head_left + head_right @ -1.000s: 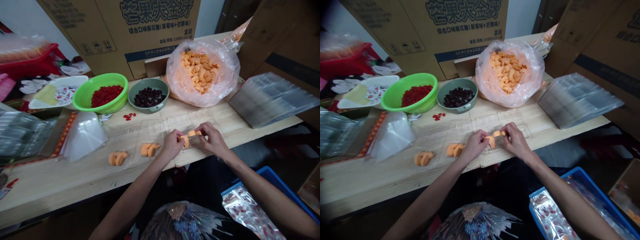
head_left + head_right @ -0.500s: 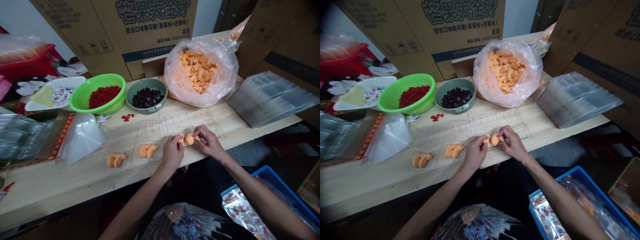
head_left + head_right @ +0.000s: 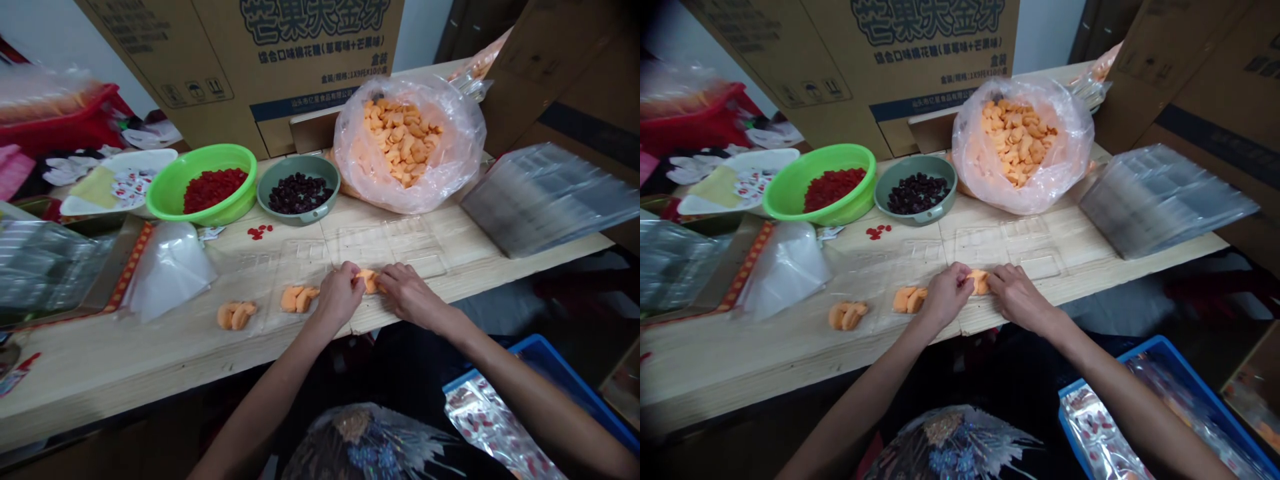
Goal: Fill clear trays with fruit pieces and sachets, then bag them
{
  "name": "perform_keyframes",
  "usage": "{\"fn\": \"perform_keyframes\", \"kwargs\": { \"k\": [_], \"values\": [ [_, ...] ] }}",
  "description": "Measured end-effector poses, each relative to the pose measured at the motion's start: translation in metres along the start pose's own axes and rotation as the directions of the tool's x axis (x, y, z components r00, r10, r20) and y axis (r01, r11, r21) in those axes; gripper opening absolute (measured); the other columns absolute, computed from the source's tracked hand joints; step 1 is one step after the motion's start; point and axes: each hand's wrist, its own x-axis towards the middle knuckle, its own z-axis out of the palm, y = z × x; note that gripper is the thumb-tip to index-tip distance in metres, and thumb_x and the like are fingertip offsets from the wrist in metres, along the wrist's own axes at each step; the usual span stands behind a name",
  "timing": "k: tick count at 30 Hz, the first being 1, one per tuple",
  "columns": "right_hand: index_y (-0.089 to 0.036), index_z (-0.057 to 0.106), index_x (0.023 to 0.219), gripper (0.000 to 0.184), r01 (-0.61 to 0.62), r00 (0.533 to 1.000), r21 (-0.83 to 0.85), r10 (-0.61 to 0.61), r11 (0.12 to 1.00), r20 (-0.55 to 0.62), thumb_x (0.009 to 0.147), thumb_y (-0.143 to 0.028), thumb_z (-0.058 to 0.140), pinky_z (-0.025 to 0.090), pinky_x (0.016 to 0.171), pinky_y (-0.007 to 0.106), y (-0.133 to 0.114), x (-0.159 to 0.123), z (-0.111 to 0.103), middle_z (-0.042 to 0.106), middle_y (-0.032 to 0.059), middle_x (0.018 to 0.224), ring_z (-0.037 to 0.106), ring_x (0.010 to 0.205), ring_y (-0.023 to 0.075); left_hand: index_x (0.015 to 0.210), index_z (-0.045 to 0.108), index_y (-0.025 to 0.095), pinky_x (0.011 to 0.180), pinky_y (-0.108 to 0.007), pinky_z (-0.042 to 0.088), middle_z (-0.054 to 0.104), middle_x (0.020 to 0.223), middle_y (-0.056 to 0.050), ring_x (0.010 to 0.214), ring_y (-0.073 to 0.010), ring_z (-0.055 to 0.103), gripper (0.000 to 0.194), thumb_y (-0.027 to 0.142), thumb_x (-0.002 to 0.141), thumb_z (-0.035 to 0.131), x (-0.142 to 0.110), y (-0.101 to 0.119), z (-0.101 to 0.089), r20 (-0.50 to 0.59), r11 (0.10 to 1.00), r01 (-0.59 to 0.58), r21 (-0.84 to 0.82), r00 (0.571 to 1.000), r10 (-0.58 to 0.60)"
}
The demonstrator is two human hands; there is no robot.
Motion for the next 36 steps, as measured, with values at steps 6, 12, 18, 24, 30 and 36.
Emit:
{"fn": "perform_keyframes", "kwargs": {
  "k": [6, 12, 18, 24, 30, 36],
  "values": [
    [-0.014, 0.065, 0.108, 0.044, -0.006, 0.999, -0.08, 0.003, 0.997, -0.04, 0.073, 0.005, 0.047, 0.043, 0.083, 0.043, -0.007, -0.006, -0.003, 0.063, 0.014, 0.106, 0.051, 0.094, 0.0284, 0.093, 0.066, 0.014, 0.087, -0.037, 0.049, 0.059, 0.107, -0.011, 0.098, -0.0237, 0.058, 0.011, 0.018, 0.091, 0.055, -0.003, -0.007, -0.004, -0.018, 0.947, -0.169, 0.274, 0.983, 0.181],
    [-0.009, 0.051, 0.136, 0.057, 0.072, 0.997, -0.01, -0.072, 0.997, -0.01, 0.08, 0.001, 0.044, 0.047, 0.089, 0.044, -0.023, -0.006, 0.008, 0.056, 0.0193, 0.123, 0.052, 0.102, 0.0294, 0.103, 0.064, 0.015, 0.095, -0.042, 0.046, 0.06, 0.115, -0.012, 0.107, -0.0246, 0.055, 0.022, 0.015, 0.098, 0.043, -0.011, -0.019, 0.0, 0.122, 0.796, -0.521, 0.308, 0.852, 0.51],
    [-0.01, 0.059, 0.124, 0.045, 0.088, 0.994, -0.037, -0.085, 0.995, 0.071, 0.081, -0.002, 0.048, 0.045, 0.093, 0.045, -0.017, -0.003, 0.01, 0.054, 0.0209, 0.129, 0.053, 0.112, 0.0301, 0.102, 0.064, 0.012, 0.093, -0.039, 0.049, 0.062, 0.108, -0.012, 0.102, -0.024, 0.057, 0.023, 0.018, 0.1, 0.042, -0.013, -0.02, 0.009, 0.087, 0.813, -0.444, 0.376, 0.891, 0.446],
    [-0.01, 0.051, 0.134, 0.065, -0.004, 0.999, 0.006, 0.005, 1.0, -0.054, 0.071, 0.002, 0.048, 0.041, 0.099, 0.048, -0.009, -0.009, 0.004, 0.055, 0.0194, 0.136, 0.048, 0.124, 0.0317, 0.135, 0.052, 0.012, 0.105, -0.041, 0.046, 0.049, 0.147, -0.017, 0.128, -0.0265, 0.051, 0.036, 0.02, 0.101, 0.041, -0.025, -0.029, 0.017, 0.064, 0.794, -0.493, 0.356, 0.86, 0.506],
    [-0.014, 0.066, 0.115, 0.041, 0.02, 1.0, -0.061, -0.02, 0.998, -0.008, 0.078, -0.005, 0.054, 0.04, 0.096, 0.047, -0.014, -0.005, 0.006, 0.065, 0.0175, 0.121, 0.054, 0.114, 0.0315, 0.152, 0.036, 0.018, 0.106, -0.046, 0.046, 0.034, 0.159, -0.018, 0.14, -0.0327, 0.042, 0.059, 0.007, 0.094, 0.042, -0.037, -0.025, 0.023, 0.154, 0.787, -0.451, 0.421, 0.891, 0.428],
    [-0.016, 0.071, 0.111, 0.048, -0.207, 0.889, 0.018, 0.196, 0.978, -0.414, 0.075, 0.0, 0.045, 0.046, 0.096, 0.043, 0.065, 0.054, -0.081, 0.067, 0.0134, 0.117, 0.059, 0.11, 0.0275, 0.15, 0.04, 0.026, 0.104, -0.05, 0.049, 0.031, 0.161, -0.015, 0.136, -0.0357, 0.046, 0.075, -0.004, 0.081, 0.045, -0.036, -0.019, 0.019, 0.219, 0.772, -0.431, 0.468, 0.902, 0.372]
  ]
}}
